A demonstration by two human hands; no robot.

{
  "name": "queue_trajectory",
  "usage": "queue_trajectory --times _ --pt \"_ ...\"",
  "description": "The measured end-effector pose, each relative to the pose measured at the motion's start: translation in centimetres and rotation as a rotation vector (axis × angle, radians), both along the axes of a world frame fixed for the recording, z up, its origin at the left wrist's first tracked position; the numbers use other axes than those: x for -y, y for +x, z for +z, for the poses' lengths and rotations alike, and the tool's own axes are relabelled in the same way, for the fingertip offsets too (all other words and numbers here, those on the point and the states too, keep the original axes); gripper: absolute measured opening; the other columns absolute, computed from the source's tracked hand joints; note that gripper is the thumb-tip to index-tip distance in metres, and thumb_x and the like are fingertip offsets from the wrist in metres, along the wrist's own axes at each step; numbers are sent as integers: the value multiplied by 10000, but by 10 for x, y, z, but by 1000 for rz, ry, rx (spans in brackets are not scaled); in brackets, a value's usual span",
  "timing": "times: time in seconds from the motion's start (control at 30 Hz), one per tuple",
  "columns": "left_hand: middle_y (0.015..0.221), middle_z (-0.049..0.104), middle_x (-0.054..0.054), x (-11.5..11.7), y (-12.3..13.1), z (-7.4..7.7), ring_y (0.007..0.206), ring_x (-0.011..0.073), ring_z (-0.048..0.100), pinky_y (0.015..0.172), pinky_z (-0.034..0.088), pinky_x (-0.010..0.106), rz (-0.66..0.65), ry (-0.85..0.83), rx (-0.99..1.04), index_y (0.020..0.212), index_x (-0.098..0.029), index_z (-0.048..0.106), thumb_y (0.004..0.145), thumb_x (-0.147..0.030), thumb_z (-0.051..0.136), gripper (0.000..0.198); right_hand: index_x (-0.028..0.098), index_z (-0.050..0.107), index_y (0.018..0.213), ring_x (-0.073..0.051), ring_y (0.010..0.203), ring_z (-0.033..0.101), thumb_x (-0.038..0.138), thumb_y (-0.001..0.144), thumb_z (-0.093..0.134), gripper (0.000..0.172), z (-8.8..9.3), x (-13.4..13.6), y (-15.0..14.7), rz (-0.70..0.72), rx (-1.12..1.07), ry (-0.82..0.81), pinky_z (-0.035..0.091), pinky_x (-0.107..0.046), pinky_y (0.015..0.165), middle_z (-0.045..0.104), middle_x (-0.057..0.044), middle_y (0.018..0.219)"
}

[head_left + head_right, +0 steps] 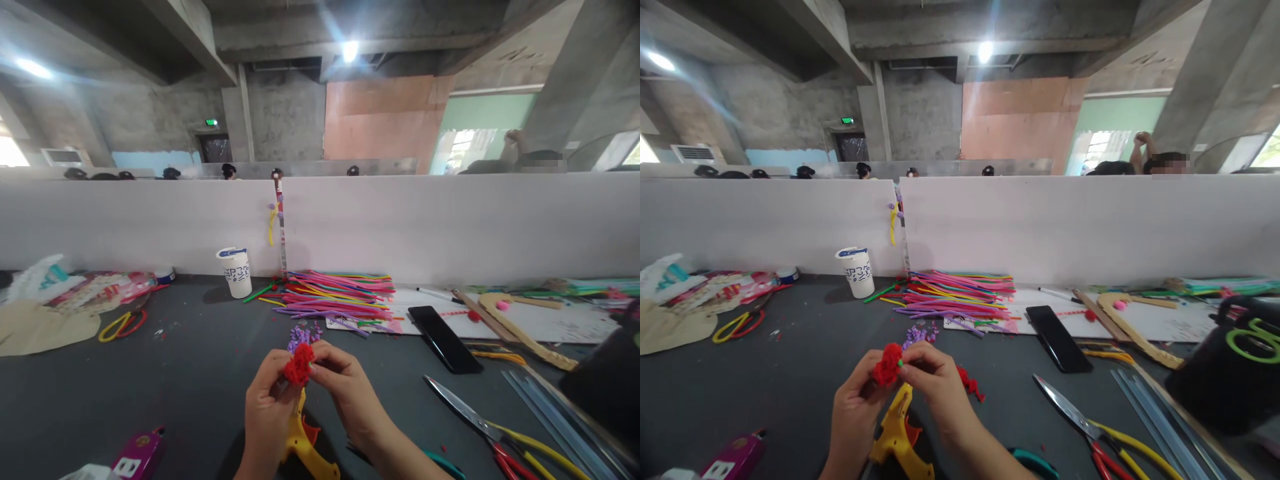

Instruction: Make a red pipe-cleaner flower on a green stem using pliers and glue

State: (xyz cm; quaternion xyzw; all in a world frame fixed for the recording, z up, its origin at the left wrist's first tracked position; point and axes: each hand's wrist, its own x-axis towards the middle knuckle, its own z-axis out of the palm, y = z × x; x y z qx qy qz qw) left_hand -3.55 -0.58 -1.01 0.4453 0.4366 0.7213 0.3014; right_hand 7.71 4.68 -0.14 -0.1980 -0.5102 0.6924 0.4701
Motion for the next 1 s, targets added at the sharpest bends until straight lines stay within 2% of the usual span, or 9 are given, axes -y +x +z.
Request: queue_trajectory --times 0.1,0.23,0.37,0.47,0.57,0.73,0.9,1.0 --pt "711 626 8 0 0 1 702 154 546 645 440 214 -18 -24 67 629 -197 722 639 -227 780 66 201 704 679 -143 765 518 253 632 768 95 0 1 0 8 -30 -47 386 -257 747 613 6 762" --pt "634 592 -21 -1 0 1 576 105 515 531 428 187 -45 -130 249 683 -189 718 649 -257 776 96 202 698 713 -125 704 523 252 613 782 139 -2 -2 2 -10 -42 -136 390 -247 704 632 14 730" --pt "594 593 -35 -6 -1 1 493 73 518 481 439 167 -81 -254 456 680 -166 683 594 -200 799 148 194 666 700 -94 602 491 285 607 791 181 -2 -7 6 -57 -35 -207 380 -221 628 591 43 615" --pt "569 590 -39 -10 -3 1 447 59 511 444 440 154 -85 -317 594 651 -157 641 563 -173 805 187 170 650 724 -114 596 523 310 626 784 217 0 -8 7 -55 -5 -232 402 -241 626 629 8 605" --pt "556 593 -35 -14 -11 0 425 52 515 418 442 138 -42 -351 700 650 -152 620 584 -124 781 177 178 608 735 -125 599 546 349 658 762 243 2 -11 9 -105 -1 -243 429 -258 636 666 -15 653" --pt "542 566 -50 -20 -31 -5 437 32 527 413 428 97 106 -325 794 679 -149 607 697 -41 670 126 224 534 734 -113 599 547 394 645 760 297 0 -28 17 -284 -35 -238 437 -242 599 676 18 730" --pt "528 534 -38 -24 -36 -10 421 47 493 386 414 137 109 -342 781 657 -118 593 753 -18 629 143 187 561 696 -121 518 536 313 579 807 300 -3 -36 19 -273 22 -189 408 -246 491 656 -6 650" --pt "645 568 -35 -25 -48 -14 493 59 526 425 436 162 210 -314 756 763 -119 595 830 -66 584 86 166 572 775 -119 585 570 313 704 739 233 -1 -48 29 -373 9 -116 461 -254 551 646 4 718"
